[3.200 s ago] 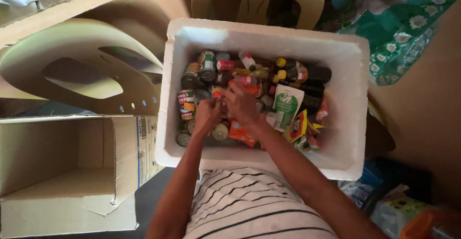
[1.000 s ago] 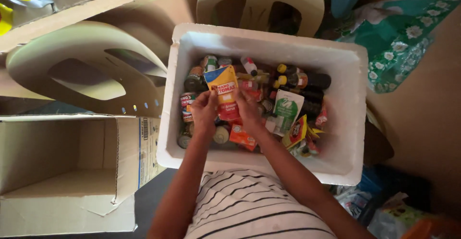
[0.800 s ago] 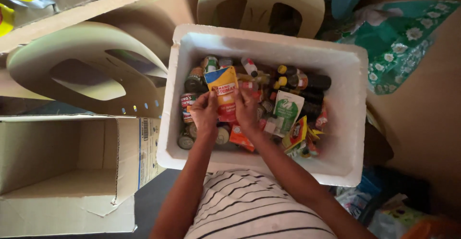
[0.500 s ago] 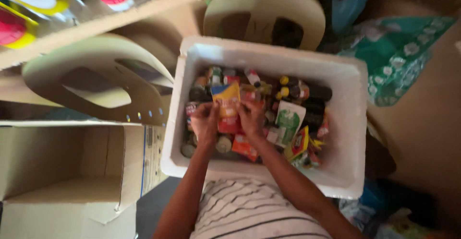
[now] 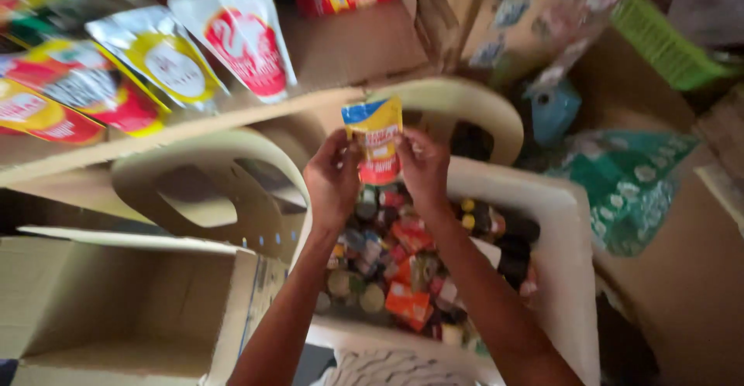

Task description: Restocking various condiment pouches onto a retail shelf from a styrofoam storage container.

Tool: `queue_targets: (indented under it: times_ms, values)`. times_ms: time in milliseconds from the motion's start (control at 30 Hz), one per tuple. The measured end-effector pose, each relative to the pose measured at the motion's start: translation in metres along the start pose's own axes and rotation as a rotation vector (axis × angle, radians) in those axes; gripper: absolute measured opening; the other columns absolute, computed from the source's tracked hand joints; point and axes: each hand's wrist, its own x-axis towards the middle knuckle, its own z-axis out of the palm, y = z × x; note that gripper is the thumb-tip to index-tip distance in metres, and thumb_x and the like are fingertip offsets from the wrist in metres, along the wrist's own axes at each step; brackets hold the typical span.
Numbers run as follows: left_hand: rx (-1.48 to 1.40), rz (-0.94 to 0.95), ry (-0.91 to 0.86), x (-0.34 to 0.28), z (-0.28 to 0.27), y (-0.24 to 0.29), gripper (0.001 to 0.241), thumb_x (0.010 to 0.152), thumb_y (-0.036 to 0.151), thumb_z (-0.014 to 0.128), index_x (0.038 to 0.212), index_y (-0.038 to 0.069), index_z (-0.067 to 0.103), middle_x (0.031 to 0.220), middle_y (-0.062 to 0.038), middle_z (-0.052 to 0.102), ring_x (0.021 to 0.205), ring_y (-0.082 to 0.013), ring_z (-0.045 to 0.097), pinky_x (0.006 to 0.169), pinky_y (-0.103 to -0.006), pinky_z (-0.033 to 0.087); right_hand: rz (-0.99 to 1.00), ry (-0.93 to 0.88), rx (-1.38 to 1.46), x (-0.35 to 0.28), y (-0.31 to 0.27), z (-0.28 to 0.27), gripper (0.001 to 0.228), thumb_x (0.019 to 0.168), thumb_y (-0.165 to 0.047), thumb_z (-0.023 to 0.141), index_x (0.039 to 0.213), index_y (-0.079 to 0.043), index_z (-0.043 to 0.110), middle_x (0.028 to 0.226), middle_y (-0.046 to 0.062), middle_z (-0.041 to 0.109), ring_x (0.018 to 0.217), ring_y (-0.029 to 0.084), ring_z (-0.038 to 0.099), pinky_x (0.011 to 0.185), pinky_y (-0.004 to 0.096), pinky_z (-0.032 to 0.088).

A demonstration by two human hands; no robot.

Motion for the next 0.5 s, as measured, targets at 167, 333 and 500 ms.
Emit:
queue_targets:
  times_ms: [167,333,500]
  values:
    - [-0.101,0.265,0.035,0.049,0.016,0.044,0.050,0.097,0.001,0.060,0.145,-0.003,0.049,0.122,-0.015,0.070,0.106,-0.0197,0.071,0.082,-0.0334,0.062,-0.147,0.075,-0.070,0.081,-0.063,0.033,0.019,0.099,-0.013,0.073,0.112,0.001,0.075,0.088,0.002,0.075,0.077,0.007,0.064,0.069,0.025,0.054]
    - [0.268,0.549,0.192,0.104,0.031,0.042,0.080,0.085,-0.006,0.062,0.159,-0.004,0.031,0.147,-0.028,0.050,0.132,-0.0451,0.050,0.111,-0.0506,0.043,-0.235,0.018,0.274,0.155,-0.038,0.071,0.016,0.101,-0.010,0.070,0.111,0.001,0.076,0.086,-0.001,0.072,0.075,0.006,0.062,0.067,0.023,0.051]
    - [0.321,0.549,0.267,0.141,0.041,0.033,0.080,0.087,0.000,0.061,0.158,-0.007,0.025,0.154,-0.033,0.042,0.135,-0.0501,0.042,0.116,-0.0523,0.035,-0.324,0.091,0.134,0.186,-0.045,0.097,0.018,0.098,-0.009,0.071,0.111,0.002,0.076,0.091,-0.001,0.072,0.081,0.005,0.063,0.071,0.023,0.053]
